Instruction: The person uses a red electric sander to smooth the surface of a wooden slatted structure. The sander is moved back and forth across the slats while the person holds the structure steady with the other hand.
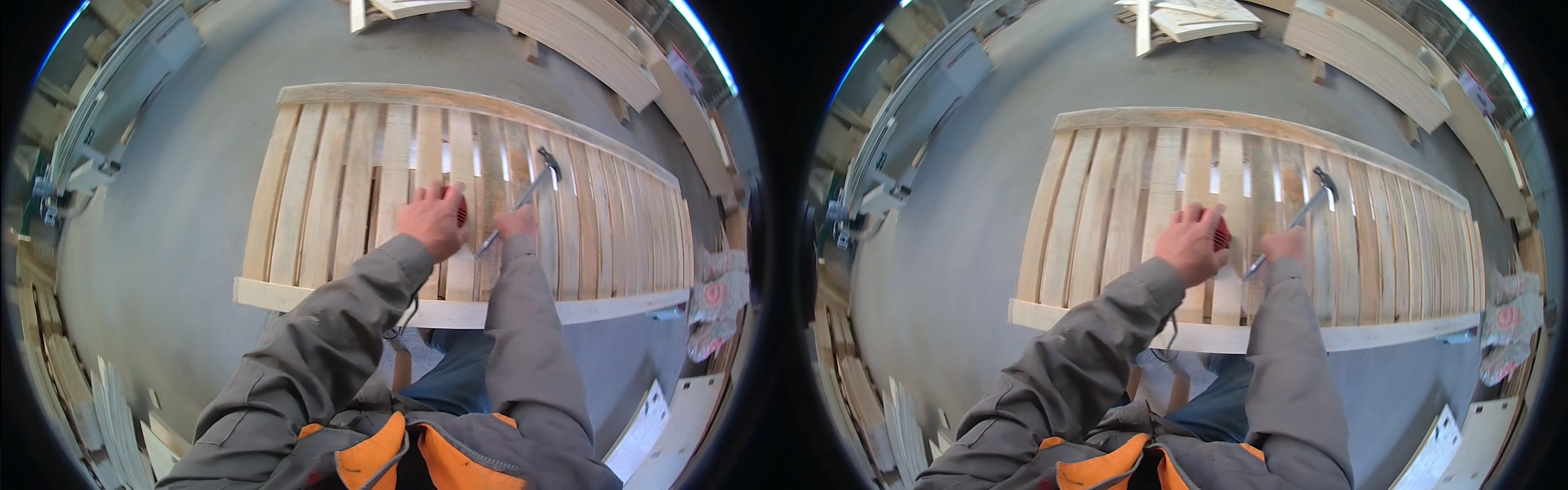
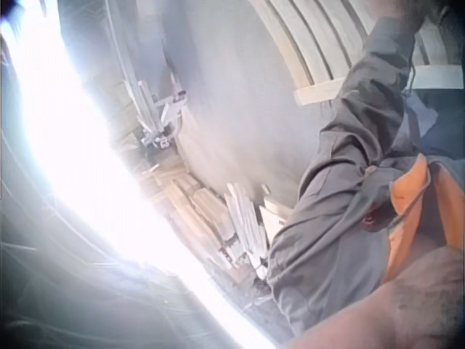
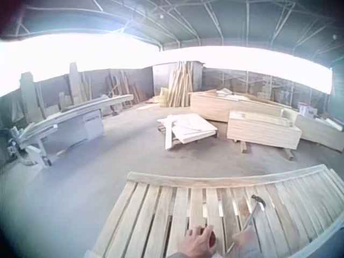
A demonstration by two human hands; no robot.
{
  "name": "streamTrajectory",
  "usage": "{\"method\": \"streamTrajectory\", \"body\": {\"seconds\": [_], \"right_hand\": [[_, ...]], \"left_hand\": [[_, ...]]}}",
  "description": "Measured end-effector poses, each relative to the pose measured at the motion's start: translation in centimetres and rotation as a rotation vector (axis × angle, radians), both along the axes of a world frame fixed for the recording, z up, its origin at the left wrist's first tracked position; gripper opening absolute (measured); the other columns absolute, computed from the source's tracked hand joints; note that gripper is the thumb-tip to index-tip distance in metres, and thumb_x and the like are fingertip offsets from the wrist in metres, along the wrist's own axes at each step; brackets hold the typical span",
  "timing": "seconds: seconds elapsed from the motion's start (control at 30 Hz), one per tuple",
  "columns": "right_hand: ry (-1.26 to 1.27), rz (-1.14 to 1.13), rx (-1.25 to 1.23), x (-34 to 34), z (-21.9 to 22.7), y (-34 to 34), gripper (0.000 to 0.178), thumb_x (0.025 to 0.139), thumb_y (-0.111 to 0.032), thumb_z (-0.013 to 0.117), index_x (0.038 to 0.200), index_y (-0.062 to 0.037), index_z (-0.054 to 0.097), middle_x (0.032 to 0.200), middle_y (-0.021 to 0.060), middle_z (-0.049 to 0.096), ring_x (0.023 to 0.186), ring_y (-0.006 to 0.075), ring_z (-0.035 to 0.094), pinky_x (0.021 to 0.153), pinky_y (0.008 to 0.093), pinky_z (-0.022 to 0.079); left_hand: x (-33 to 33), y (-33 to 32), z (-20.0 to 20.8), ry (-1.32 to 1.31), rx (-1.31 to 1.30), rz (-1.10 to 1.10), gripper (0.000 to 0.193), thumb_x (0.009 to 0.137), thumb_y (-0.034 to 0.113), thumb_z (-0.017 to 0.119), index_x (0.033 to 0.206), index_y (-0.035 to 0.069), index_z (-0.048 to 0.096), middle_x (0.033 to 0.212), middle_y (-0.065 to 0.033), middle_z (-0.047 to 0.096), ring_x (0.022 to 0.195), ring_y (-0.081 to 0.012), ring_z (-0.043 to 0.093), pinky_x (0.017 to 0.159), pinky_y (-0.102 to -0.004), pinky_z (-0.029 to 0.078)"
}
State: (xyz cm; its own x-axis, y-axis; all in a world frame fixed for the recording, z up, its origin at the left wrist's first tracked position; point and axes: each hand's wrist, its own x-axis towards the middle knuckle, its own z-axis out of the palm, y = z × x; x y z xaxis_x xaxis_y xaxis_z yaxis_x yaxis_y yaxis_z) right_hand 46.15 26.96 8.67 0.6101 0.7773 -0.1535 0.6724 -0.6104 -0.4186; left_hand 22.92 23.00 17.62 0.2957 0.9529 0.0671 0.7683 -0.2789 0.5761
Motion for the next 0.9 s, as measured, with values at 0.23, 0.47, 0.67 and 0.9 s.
{"method": "streamTrajectory", "body": {"seconds": [0.23, 0.47, 0.67, 0.9], "right_hand": [[0.604, -0.248, 0.173, 9.0, -4.3, -1.0, 0.041, 0.086, -0.018, 0.076, 0.114, 0.0093, 0.065, 0.086, 0.0212, 0.07, 0.057, 0.0329, 0.068, 0.044, 0.0432, 0.054], [0.343, -0.062, 0.087, 1.5, 0.4, -0.9, 0.067, 0.08, -0.032, 0.089, 0.125, 0.007, 0.059, 0.089, 0.0213, 0.071, 0.063, 0.0314, 0.07, 0.05, 0.0443, 0.058], [0.07, -0.001, 0.05, 0.7, 0.1, -0.2, 0.079, 0.076, -0.027, 0.091, 0.138, 0.0039, 0.053, 0.123, 0.0241, 0.073, 0.111, 0.0346, 0.075, 0.093, 0.0414, 0.061], [-0.11, 0.012, 0.139, 5.1, -4.8, 0.9, 0.056, 0.076, -0.018, 0.083, 0.122, 0.0068, 0.062, 0.11, 0.0248, 0.075, 0.093, 0.0368, 0.077, 0.078, 0.0414, 0.063]], "left_hand": [[1.1, -0.4, -0.7, -0.061, 0.041, -0.022, 0.07, 0.083, 0.031, 0.082, 0.146, 0.015, 0.054, 0.131, -0.0181, 0.06, 0.12, -0.0409, 0.06, 0.097, -0.0496, 0.056], [1.1, -0.9, -0.7, -0.067, 0.022, -0.035, 0.069, 0.087, 0.031, 0.079, 0.147, 0.014, 0.052, 0.128, -0.0193, 0.06, 0.117, -0.0405, 0.06, 0.094, -0.0504, 0.056], [0.8, -0.1, -0.9, -0.053, 0.029, -0.002, 0.064, 0.087, 0.03, 0.079, 0.144, 0.015, 0.053, 0.128, -0.0194, 0.06, 0.116, -0.0413, 0.061, 0.093, -0.0515, 0.056], [1.1, 0.7, -1.2, -0.072, 0.062, 0.011, 0.062, 0.088, 0.03, 0.078, 0.143, 0.014, 0.054, 0.127, -0.0194, 0.06, 0.115, -0.0418, 0.061, 0.091, -0.0522, 0.056]]}}
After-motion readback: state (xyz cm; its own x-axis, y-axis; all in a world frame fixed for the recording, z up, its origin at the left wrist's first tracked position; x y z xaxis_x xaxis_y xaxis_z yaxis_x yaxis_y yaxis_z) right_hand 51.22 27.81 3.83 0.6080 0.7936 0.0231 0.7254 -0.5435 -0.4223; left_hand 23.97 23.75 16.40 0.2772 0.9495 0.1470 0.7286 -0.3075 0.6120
